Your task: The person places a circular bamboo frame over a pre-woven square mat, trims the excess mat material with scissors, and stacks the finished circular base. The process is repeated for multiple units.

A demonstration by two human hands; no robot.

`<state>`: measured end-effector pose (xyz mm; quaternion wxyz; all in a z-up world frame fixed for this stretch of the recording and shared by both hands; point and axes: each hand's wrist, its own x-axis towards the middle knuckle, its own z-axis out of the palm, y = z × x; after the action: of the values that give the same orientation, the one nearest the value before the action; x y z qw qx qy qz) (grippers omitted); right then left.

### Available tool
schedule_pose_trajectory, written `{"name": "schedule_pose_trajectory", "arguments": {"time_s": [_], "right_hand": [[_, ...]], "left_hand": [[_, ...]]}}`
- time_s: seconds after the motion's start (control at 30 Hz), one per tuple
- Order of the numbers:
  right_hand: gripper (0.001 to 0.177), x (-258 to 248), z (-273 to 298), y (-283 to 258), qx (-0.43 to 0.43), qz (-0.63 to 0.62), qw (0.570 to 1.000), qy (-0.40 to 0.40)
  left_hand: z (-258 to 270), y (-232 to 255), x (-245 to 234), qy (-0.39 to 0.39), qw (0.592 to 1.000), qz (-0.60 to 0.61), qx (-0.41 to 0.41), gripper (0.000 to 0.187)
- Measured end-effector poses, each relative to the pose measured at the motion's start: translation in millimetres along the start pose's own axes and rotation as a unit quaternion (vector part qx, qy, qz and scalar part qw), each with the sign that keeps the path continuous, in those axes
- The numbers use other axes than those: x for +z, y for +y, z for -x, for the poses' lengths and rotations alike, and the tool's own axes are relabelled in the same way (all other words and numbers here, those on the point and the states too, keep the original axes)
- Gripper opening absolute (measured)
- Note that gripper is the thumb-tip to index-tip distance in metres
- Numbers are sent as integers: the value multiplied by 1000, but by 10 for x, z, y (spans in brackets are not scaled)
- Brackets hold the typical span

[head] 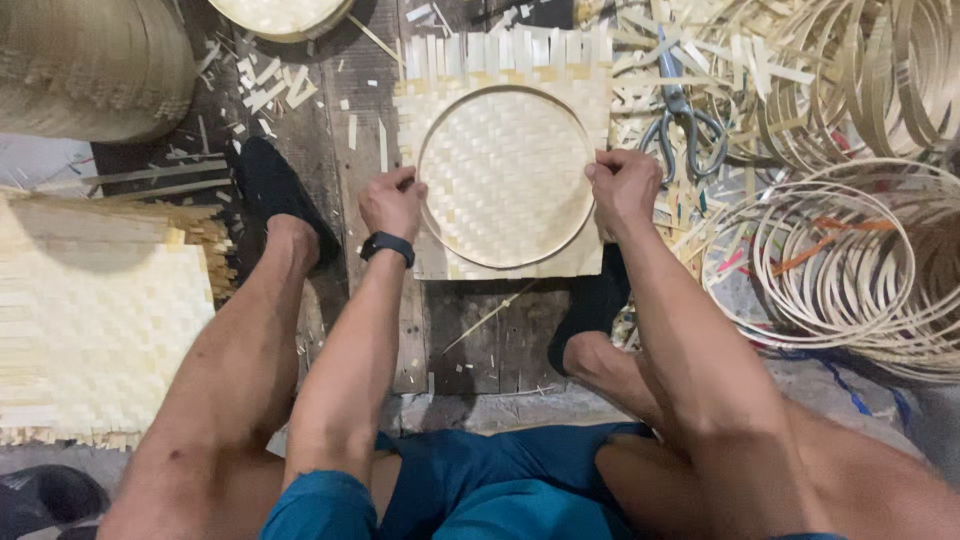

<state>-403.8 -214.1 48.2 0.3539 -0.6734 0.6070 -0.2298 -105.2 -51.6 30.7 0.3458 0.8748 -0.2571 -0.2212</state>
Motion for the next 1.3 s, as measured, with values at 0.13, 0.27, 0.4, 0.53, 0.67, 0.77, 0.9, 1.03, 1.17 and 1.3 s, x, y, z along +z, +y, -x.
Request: {"name": "schedule_pose_trajectory", "arguments": {"time_s": [0.13,0.27,0.4,0.53,0.67,0.77,0.9,1.03,1.17,1.3], "right_hand": [[27,21,-39,46,13,19,1000,-2],[25,-5,-3,-101,28,44,999,1],[25,-18,32,-104,26,-2,1000,-2],[25,-8,13,-5,-5,-3,1000,-5],[25,38,-28,56,17,12,1000,-11],[25,31,-57,98,14,17,1000,-16],[27,53,-85,249,6,-5,999,-32],[25,43,-163,315,62,-68,993,-77],[24,-82,-166,67,18,-35,994,-102],[56,-89,62,-499,-91,207,963,-147]], "left_hand": [[-111,-145,63,-34,996,70,-51,30],[-230,-169,52,-41,992,106,-57,32],[-189,-182,55,-45,994,83,-58,30],[-148,-142,54,-29,998,45,-33,29],[-182,-79,49,-35,996,57,-56,30],[-163,-126,61,-37,995,70,-65,27],[-188,-331,123,-39,994,95,-37,21],[-211,-396,179,-49,989,119,-68,19],[-282,-182,19,-92,989,84,-79,20],[-365,283,-157,-157,968,-194,1,23]]}}
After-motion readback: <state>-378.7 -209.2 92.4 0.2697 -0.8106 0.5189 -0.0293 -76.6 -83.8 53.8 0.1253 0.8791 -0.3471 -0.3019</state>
